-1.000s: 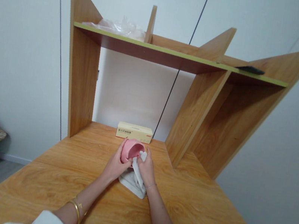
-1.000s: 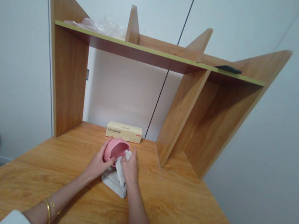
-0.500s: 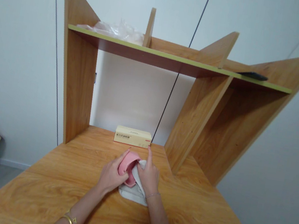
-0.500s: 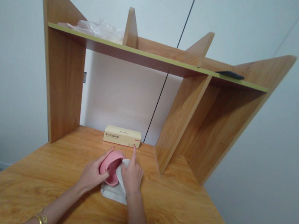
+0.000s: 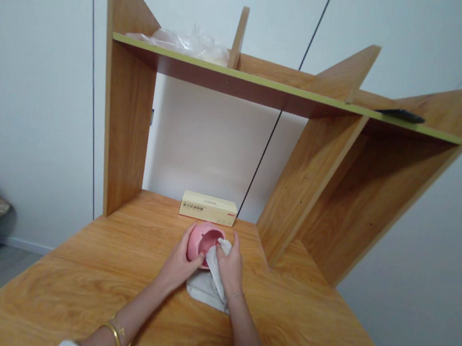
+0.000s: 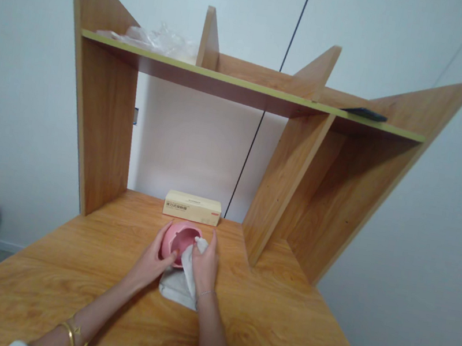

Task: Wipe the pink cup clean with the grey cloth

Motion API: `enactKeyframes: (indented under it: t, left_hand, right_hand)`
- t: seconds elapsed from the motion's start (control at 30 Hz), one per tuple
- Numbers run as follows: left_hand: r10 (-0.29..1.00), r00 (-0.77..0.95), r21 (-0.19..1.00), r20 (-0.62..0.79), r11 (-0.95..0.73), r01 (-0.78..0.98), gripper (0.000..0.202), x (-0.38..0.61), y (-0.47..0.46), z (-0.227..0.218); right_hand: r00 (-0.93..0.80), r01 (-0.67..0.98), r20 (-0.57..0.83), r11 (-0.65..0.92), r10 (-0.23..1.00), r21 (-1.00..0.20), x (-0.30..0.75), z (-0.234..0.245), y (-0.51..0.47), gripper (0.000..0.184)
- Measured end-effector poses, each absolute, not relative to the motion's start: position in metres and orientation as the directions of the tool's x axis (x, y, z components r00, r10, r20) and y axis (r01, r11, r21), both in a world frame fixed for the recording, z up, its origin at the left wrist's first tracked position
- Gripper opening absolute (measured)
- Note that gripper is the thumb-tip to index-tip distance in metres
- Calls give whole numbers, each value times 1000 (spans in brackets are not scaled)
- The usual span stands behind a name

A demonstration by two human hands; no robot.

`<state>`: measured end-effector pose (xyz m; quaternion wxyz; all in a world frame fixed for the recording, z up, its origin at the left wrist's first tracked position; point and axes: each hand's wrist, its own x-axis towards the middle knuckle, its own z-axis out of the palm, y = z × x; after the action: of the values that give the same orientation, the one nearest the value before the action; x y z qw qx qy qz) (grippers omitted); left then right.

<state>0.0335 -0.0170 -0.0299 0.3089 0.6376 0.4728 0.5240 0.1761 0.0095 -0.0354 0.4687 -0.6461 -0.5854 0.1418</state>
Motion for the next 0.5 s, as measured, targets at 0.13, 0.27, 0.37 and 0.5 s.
enactKeyframes:
  t: [0.13, 0.27, 0.37, 0.5]
  left_hand:
    - [939, -40, 921, 341, -325, 217, 65, 32, -13, -31]
    - [943, -40, 928, 329, -315, 199, 61, 30, -10, -31]
    - [936, -41, 921, 349, -335, 198, 60, 28, -9, -31]
    - [938, -38, 917, 346, -330, 224, 60, 28, -9, -32]
  right_hand:
    - [240, 814, 366, 19, 899, -580, 174, -18, -1, 61]
    - [186, 907, 411, 6, 893, -422, 174, -8, -8, 63]
    - [198, 896, 411, 5, 890, -443, 175, -6, -9, 66]
    - [234, 823, 323, -10, 917, -568, 177, -14, -4, 74]
